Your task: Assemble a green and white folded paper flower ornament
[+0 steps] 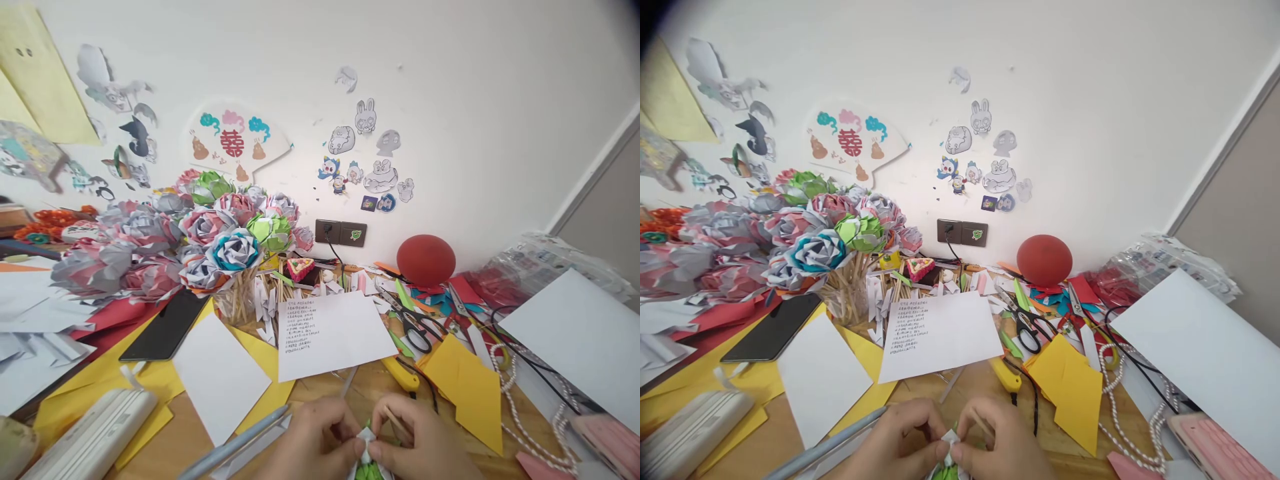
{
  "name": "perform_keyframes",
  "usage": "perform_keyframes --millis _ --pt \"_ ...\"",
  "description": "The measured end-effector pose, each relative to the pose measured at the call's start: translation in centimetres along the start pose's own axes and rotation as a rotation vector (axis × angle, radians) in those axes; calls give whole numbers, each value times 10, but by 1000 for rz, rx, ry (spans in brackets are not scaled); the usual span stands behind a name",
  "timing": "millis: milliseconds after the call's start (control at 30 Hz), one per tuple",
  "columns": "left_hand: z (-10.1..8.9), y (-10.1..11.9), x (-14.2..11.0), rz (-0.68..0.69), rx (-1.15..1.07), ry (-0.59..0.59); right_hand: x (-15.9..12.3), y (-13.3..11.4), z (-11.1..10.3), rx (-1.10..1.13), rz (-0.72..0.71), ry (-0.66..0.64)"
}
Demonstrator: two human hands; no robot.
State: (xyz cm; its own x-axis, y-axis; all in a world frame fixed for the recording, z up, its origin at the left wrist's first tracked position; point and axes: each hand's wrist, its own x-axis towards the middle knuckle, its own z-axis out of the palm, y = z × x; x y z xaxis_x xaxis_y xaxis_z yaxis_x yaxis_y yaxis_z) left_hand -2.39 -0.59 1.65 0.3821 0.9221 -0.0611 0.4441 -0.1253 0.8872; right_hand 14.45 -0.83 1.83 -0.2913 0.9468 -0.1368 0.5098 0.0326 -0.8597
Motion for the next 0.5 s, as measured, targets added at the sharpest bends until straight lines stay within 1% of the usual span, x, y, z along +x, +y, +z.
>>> perform_keyframes --millis 133,233,333,433,500 --pt "-1 -3 0 -2 -46 -92 -1 -1 -6 -46 -13 -29" --pt "-2 -4 0 -2 -38 -152 -2 -4 -10 -102 -33 -63" --pt "-2 0 -2 18 33 -147 -3 -6 -13 -157 -57 -107" --pt "-2 3 -4 62 75 -101 -3 -8 -11 -215 -73 -105" --pt "-1 4 -4 13 48 -95 -3 -9 -10 -231 -71 -100"
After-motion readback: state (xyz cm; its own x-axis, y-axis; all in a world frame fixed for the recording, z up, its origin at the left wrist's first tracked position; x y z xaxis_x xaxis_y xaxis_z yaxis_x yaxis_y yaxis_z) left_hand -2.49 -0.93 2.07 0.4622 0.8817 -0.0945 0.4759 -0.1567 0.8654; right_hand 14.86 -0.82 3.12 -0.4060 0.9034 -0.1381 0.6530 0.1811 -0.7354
